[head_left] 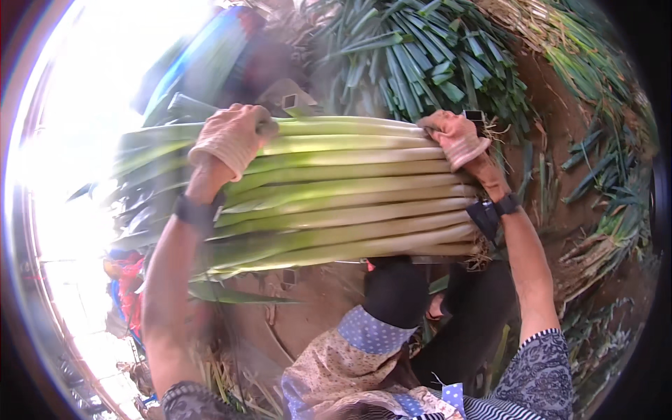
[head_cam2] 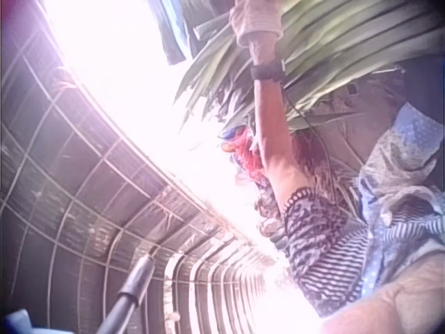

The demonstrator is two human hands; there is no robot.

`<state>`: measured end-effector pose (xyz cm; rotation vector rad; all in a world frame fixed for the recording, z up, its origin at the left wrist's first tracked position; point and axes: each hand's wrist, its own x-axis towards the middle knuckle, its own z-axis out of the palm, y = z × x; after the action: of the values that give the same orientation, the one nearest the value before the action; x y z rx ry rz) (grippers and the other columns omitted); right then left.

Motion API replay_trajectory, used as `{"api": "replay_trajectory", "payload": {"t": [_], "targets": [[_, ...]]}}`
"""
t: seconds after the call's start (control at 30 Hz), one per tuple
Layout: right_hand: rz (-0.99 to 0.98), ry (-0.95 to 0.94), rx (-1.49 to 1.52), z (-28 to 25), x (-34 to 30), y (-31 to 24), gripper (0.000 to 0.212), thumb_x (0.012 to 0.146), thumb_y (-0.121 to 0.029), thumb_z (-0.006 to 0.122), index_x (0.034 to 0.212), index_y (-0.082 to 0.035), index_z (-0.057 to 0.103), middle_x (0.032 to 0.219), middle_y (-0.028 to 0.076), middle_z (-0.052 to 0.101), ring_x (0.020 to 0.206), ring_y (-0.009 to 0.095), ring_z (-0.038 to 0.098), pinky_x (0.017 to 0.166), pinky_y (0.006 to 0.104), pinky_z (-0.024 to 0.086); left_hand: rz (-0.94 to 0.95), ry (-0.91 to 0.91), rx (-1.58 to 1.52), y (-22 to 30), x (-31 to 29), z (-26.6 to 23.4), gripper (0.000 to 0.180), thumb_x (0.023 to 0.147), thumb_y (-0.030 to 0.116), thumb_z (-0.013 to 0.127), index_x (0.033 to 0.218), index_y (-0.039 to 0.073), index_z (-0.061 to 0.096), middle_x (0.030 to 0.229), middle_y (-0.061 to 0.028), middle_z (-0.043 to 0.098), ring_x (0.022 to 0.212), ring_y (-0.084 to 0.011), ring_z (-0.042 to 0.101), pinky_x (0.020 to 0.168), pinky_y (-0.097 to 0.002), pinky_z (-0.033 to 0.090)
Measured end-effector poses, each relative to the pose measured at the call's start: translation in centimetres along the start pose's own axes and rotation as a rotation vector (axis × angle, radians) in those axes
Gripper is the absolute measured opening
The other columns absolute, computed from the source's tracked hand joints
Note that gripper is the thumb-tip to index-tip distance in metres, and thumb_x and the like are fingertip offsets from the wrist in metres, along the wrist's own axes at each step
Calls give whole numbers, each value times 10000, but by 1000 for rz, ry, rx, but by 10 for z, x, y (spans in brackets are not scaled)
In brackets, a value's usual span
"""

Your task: Sorting and bundling large green onions using a metal frame holder.

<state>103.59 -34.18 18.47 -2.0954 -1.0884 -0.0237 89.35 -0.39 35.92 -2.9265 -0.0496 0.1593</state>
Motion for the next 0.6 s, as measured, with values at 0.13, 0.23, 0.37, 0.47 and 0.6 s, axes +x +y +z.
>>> {"api": "replay_trajectory", "payload": {"t": [0.13, 0.23, 0.37, 0.47, 0.6], "targets": [[71, -16, -44, -7, 0, -6, 178, 827, -140, 633, 996, -93, 665, 914, 100, 646, 873, 291, 614, 774, 356, 493, -1, -92, 58, 10, 7, -7, 174, 870, 212, 498, 933, 141, 643, 920, -99, 640, 953, -269, 595, 856, -385, 465], [46, 7, -97, -7, 0, -11, 269, 836, -267, 665, 1022, -72, 662, 971, 108, 645, 884, 293, 621, 783, 356, 497, 34, -129, 83, 4, 9, -4, 194, 881, 230, 491, 982, 141, 631, 952, -88, 635, 988, -263, 581, 872, -379, 456], [60, -36, -176, -6, 3, -27, 398, 812, -388, 672, 1040, -62, 660, 1002, 122, 637, 908, 298, 615, 796, 367, 495, -17, -120, 85, 0, 3, 2, 181, 878, 215, 502, 986, 131, 620, 964, -85, 632, 1005, -265, 576, 892, -362, 453], [96, -15, -68, -7, 3, -25, 379, 814, -434, 652, 970, -89, 678, 925, 109, 640, 902, 289, 605, 785, 383, 492, 26, -184, 204, 5, 11, -4, 252, 903, 281, 472, 1063, 145, 612, 1019, -88, 633, 1026, -268, 576, 898, -366, 453], [99, 19, -97, -3, 1, -20, 325, 808, -392, 657, 965, -108, 674, 884, 123, 638, 914, 304, 598, 787, 391, 488, -42, -69, 76, 8, 5, -9, 405, 916, 433, 471, 1196, 164, 588, 1090, -91, 626, 1052, -276, 568, 939, -390, 425]]}}
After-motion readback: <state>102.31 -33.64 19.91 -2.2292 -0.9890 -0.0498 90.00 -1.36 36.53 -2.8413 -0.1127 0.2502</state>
